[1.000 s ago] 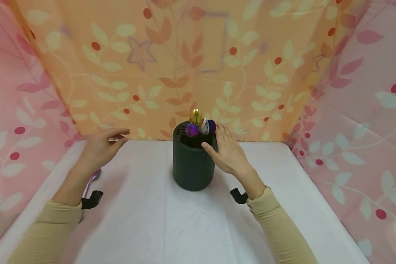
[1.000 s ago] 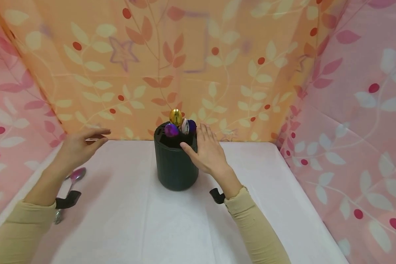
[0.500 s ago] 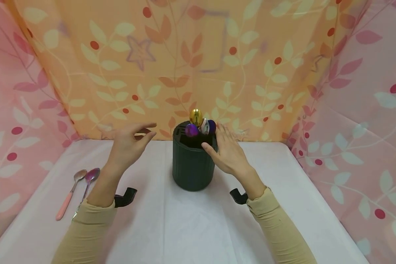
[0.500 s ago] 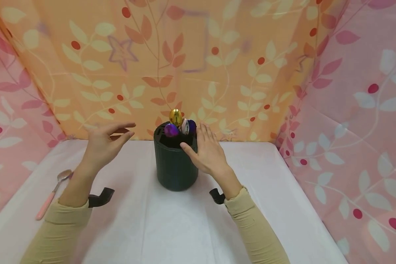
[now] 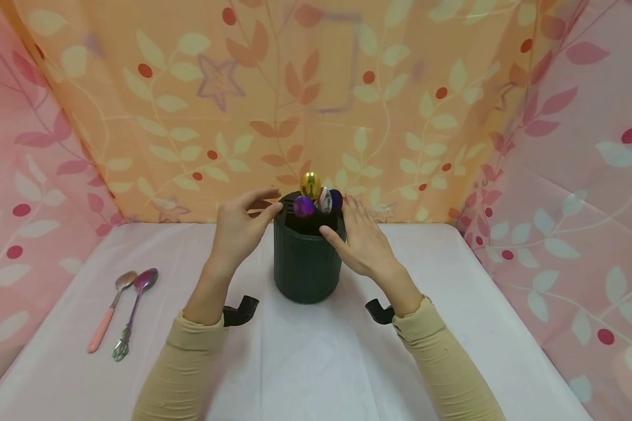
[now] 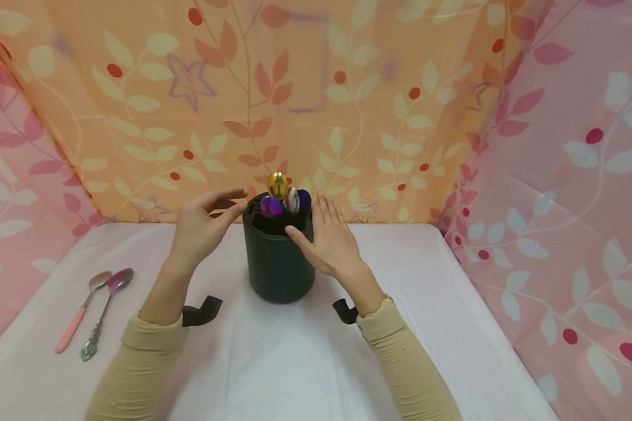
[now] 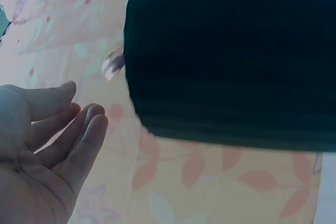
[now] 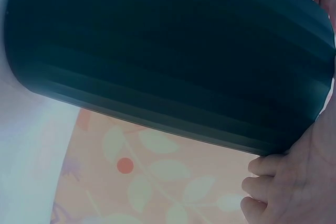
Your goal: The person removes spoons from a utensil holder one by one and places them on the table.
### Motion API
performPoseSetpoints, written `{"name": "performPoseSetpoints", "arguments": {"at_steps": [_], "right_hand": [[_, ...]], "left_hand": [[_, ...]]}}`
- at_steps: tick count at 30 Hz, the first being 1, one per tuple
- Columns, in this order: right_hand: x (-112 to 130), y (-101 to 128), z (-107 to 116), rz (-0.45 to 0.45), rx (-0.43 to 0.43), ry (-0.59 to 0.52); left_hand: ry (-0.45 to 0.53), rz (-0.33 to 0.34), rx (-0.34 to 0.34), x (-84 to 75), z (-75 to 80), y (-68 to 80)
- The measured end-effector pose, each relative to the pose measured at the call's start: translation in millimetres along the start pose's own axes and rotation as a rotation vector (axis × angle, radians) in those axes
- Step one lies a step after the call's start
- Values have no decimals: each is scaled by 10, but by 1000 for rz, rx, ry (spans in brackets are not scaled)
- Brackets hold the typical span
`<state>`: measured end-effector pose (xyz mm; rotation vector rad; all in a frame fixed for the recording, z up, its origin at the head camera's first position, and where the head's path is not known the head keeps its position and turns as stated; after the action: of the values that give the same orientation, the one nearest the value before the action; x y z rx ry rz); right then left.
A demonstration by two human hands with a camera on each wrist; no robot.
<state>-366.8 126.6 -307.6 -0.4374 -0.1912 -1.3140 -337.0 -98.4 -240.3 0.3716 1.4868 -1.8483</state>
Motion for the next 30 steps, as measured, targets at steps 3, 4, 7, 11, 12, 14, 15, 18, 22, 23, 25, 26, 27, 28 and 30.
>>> {"name": "performPoseSetpoints", "arguments": {"at_steps": [3,4,7,11,12,14,15,18,22,23,25,26,27,28,30], "right_hand": [[9,-3,-5,0,4,7],[15,-3,-6,2,6,10],[23,-6,-5,4,6,16],[19,-4,0,1,1,20],[18,-3,3,-1,0,20],[14,-4,3,-2,0,20],[15,-4,4,-1,-1,21],[22,-8,9,2,-2,18],[25,-10,13,1,-5,14],[24,-10,15,1,-6,14],[23,-10,16,0,-6,15],[21,-12,12,1,-6,17],[18,-12,9,3,-6,19],[14,-11,7,2,-5,19],[6,-6,0,2,-4,17]], "left_hand": [[22,37,1,15,-77,7],[26,47,2,22,-101,8],[32,77,10,45,-172,8],[26,103,32,72,-258,-2],[23,108,37,78,-275,-6],[18,121,44,93,-298,-9],[15,128,45,101,-306,-11],[16,153,48,127,-318,-16],[40,180,57,162,-335,-26],[56,188,59,174,-341,-27],[101,203,63,194,-358,-28],[127,211,65,204,-367,-27],[157,220,66,214,-378,-24],[191,231,67,225,-390,-20],[259,251,68,242,-418,-13]]}}
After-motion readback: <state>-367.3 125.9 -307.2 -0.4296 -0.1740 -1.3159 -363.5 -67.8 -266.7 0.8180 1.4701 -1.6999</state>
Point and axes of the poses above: each hand's wrist, its own y-axis away from the middle knuckle, its own z-axis out of the back of the hand, x = y × z, the point moved 10 cm from there along -y, towards the middle knuckle, and after that the axes turned 8 degrees about -z, right-handed, at the moved point
